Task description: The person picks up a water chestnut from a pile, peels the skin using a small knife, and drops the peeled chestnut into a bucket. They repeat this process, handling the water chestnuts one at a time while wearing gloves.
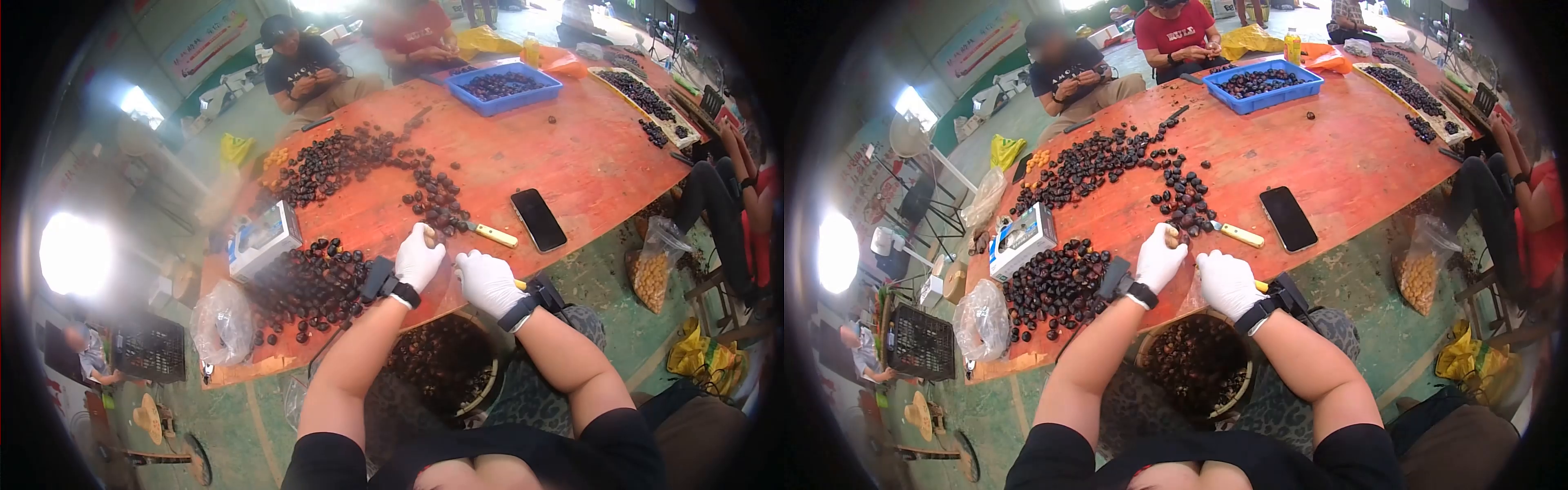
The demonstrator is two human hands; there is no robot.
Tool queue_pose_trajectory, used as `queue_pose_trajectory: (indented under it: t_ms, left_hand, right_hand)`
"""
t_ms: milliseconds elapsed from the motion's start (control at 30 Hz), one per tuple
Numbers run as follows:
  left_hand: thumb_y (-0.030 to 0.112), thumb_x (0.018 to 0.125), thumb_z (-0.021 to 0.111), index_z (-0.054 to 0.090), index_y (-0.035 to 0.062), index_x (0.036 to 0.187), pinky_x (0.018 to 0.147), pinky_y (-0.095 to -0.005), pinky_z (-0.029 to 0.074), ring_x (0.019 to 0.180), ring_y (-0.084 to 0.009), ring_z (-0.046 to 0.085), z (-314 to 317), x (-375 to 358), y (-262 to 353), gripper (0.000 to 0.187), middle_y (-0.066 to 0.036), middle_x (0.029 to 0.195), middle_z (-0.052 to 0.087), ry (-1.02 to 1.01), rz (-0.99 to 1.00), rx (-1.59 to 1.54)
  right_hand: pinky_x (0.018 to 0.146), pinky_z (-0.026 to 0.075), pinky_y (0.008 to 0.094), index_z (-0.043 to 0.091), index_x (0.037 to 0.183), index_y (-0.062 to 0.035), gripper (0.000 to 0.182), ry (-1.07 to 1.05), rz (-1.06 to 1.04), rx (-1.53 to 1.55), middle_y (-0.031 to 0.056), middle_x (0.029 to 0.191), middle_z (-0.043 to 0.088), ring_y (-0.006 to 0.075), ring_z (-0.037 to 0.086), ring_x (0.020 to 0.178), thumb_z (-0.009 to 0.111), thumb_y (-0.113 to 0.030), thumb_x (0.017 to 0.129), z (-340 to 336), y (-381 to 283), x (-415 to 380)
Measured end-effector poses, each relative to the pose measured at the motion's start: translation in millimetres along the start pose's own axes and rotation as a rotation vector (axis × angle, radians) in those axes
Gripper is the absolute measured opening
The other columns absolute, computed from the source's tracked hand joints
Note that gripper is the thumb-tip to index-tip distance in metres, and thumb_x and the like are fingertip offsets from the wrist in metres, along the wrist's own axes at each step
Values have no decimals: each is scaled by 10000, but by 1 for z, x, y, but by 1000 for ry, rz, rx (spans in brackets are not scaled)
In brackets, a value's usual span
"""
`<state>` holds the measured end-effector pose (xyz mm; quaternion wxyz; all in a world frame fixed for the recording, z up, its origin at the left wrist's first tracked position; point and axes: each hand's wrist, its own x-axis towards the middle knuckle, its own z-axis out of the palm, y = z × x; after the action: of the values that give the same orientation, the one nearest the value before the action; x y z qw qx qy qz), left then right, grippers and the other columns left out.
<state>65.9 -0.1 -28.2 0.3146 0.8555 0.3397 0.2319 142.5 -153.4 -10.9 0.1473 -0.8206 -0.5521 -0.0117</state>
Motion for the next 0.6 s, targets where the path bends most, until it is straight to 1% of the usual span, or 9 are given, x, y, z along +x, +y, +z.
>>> queue_pose_trajectory:
  t_ms: [67,100,200,233,333,367,467,500,600]
  left_hand:
    - [148,789,687,607,47,1029,732,-398,524,765,-293,665,-23,-7,4,272,-120,788,664,-113,15,-1]
    - [120,789,662,638,73,1076,769,-386,526,808,-280,665,-29,-8,-2,291,-122,830,664,-112,127,111]
    - [101,786,638,644,77,1069,811,-375,522,880,-282,654,-45,-11,-10,284,-136,930,648,-212,118,172]
    - [102,777,681,630,79,1075,838,-362,514,939,-285,639,-48,-13,-6,303,-132,1032,611,-231,112,178]
    - [106,760,740,608,83,1081,838,-362,510,927,-289,629,-49,-23,11,348,-123,1060,589,-255,234,107]
    - [82,761,760,592,97,1086,826,-358,506,891,-288,618,-45,-25,10,367,-110,1046,581,-237,309,106]
    - [47,787,727,599,113,1096,814,-365,505,879,-297,612,-30,-14,-6,341,-105,1035,581,-267,307,82]
    - [25,812,694,607,99,1105,810,-370,505,887,-299,615,-28,-11,-9,314,-108,1014,586,-249,292,93]
    - [22,834,670,614,64,1108,806,-376,507,888,-309,615,-32,-8,-18,283,-129,980,589,-214,345,106]
  right_hand:
    - [648,553,415,578,967,-87,119,-11,3,6,132,857,632,297,681,798,547,-182,902,-2,-2,0]
    - [649,553,416,578,969,-87,121,-19,8,8,133,858,632,299,681,798,546,-184,903,-4,-2,1]
    - [656,555,418,579,973,-85,140,-36,20,12,138,870,637,302,684,806,547,-206,914,-1,-2,2]
    - [657,556,418,580,973,-84,144,-44,22,11,139,873,639,302,685,808,548,-212,916,-1,-3,2]
    - [661,556,420,580,974,-81,155,-52,30,10,141,879,642,301,685,811,555,-224,918,-1,-4,4]
    - [663,556,420,581,975,-80,159,-53,34,8,142,881,643,300,685,811,558,-227,918,-1,-4,4]
    - [667,555,420,580,981,-80,164,-56,37,-13,141,877,643,301,685,809,564,-229,916,-3,-6,3]
    - [666,554,421,579,983,-80,166,-54,38,-12,141,879,642,302,685,811,565,-231,916,-3,-6,3]
    - [666,552,422,576,986,-80,170,-51,39,-6,141,885,640,303,683,814,567,-236,917,-3,-5,3]
